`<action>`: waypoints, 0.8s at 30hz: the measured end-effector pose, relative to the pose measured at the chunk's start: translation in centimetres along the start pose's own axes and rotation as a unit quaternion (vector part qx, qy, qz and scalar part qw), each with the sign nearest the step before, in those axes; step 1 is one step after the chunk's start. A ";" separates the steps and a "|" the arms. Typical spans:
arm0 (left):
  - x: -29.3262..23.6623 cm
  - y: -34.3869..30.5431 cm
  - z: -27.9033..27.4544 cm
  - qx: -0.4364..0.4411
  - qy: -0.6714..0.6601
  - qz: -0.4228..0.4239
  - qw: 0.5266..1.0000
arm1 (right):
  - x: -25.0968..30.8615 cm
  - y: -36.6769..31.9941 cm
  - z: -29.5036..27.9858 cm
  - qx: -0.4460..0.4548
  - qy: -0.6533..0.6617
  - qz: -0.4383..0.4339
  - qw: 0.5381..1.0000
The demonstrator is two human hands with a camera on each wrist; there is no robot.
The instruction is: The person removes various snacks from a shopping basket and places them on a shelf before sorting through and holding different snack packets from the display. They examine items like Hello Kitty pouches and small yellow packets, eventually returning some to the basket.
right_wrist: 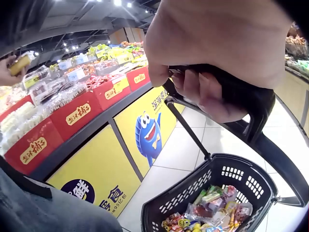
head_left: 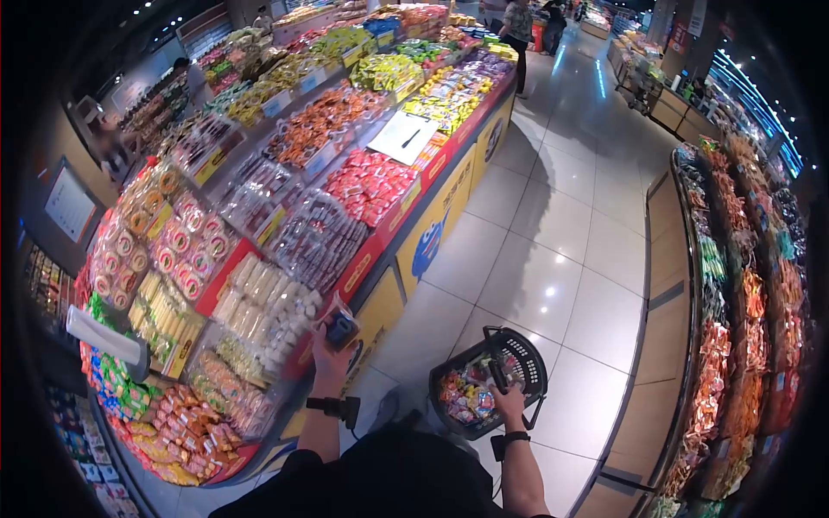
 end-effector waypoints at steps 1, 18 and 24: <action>0.8 0.4 0.0 -0.044 0.021 -0.022 0.999 | 0.2 0.5 -0.5 -0.002 0.000 0.002 1.000; 6.0 22.4 12.3 0.054 0.112 -0.100 0.987 | 4.9 12.6 -1.6 0.035 -0.189 -0.059 0.980; 6.3 22.3 13.3 0.056 0.102 -0.132 0.984 | 10.9 17.7 -1.2 0.029 -0.164 -0.170 0.971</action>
Point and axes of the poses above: each hand's wrist, its own y-axis towards the middle knuckle, its own z-axis out of the palm, x = y × z, the point moved 6 cm from there along y, towards the middle knuckle, and after that the axes turned 14 degrees about -x, right-handed, at the moved point
